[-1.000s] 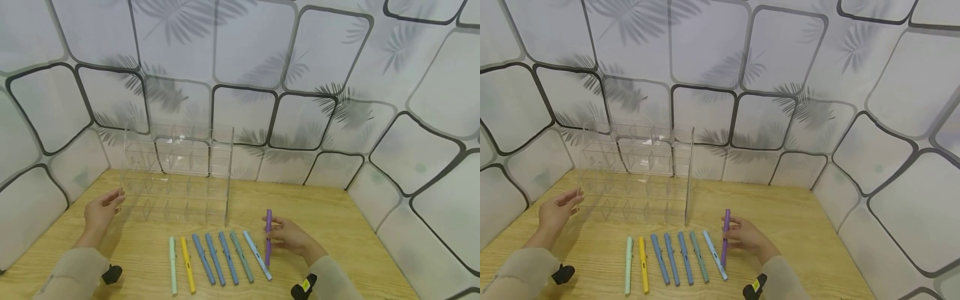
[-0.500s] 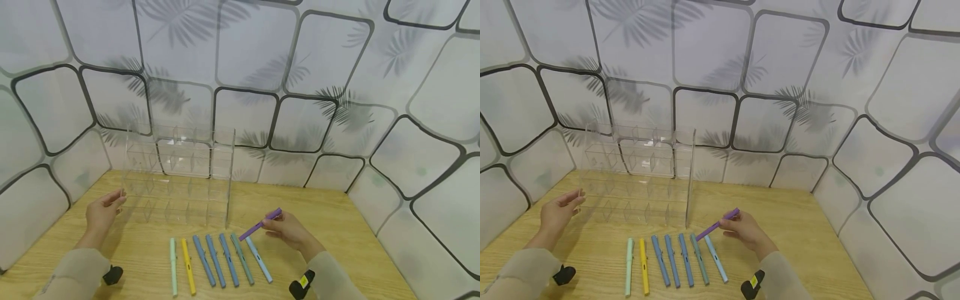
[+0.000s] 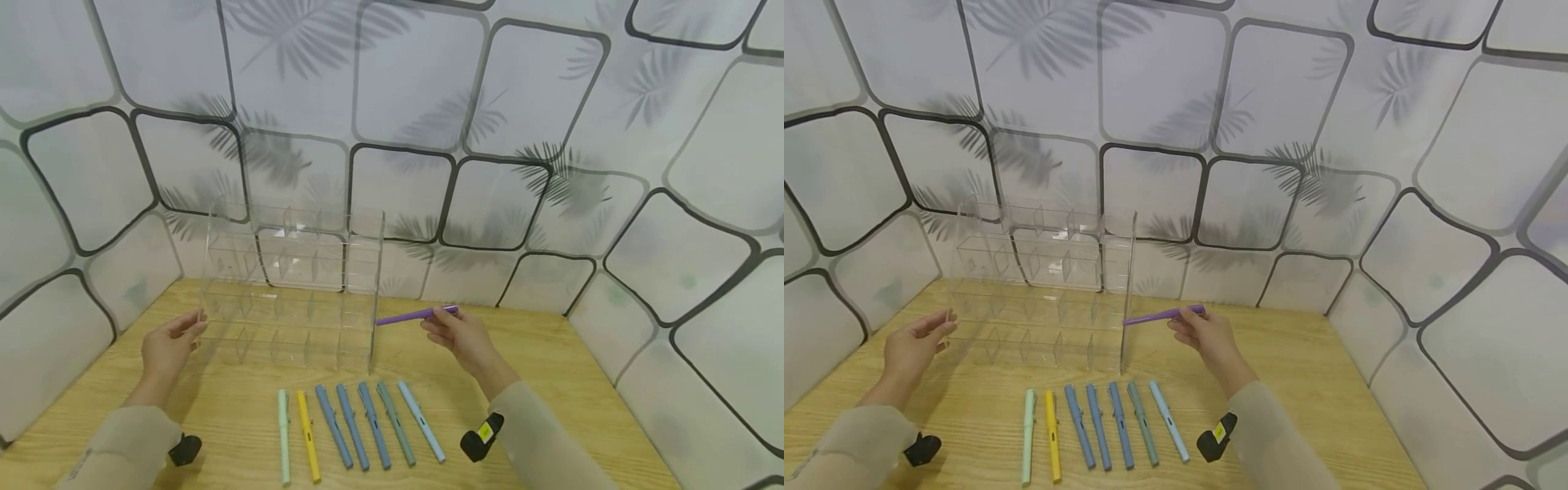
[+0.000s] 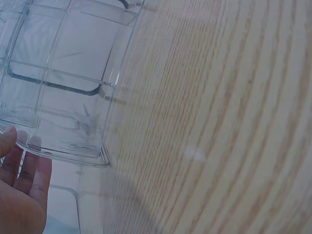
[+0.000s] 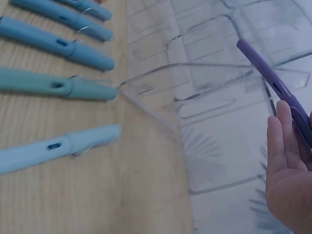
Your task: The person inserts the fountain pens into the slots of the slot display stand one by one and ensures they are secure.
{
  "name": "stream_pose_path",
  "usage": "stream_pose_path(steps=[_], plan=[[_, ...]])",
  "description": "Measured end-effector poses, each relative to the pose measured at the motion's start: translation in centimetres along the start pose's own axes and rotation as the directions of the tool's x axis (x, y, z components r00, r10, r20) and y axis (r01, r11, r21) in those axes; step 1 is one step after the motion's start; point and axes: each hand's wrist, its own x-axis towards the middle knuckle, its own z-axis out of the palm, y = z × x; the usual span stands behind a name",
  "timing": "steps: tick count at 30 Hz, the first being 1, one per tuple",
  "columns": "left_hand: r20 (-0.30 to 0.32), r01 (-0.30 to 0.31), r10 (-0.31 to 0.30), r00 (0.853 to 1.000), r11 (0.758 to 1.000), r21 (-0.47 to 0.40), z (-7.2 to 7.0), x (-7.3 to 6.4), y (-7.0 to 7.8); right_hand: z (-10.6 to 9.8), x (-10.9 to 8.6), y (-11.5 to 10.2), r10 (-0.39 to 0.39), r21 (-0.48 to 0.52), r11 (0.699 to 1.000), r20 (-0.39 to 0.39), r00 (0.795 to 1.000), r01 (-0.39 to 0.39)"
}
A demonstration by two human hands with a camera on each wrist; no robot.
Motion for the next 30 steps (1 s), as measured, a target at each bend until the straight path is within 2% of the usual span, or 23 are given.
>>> stream_pose_path(steps=[8,14,18,23,30], plan=[[0.015,0.021,-0.021,1.000,0.999,0.046,-0.2,-0.2,-0.1,2.7,1.4,-2.7,-0.070,0.018,0.997,0.001,0.998,0.070],[0.002,0.022,-0.023,1.000,0.998,0.060,0.0,-0.2,0.0,5.0,2.3,-4.1,-0.099,0.057,0.993,-0.048,0.994,0.101],[-0.003,0.029,-0.029,1.000,0.999,0.031,0.0,-0.1,0.0,6.5,3.0,-4.6,-0.108,0.070,0.991,-0.076,0.991,0.114],[-0.001,0.028,-0.028,1.000,0.999,0.035,0.1,-0.1,0.1,8.3,4.0,-4.9,-0.133,0.064,0.988,-0.105,0.986,0.140],[-0.002,0.046,-0.046,0.999,0.998,0.035,0.2,0.0,0.2,10.3,5.0,-5.4,-0.153,0.068,0.985,-0.111,0.982,0.161]])
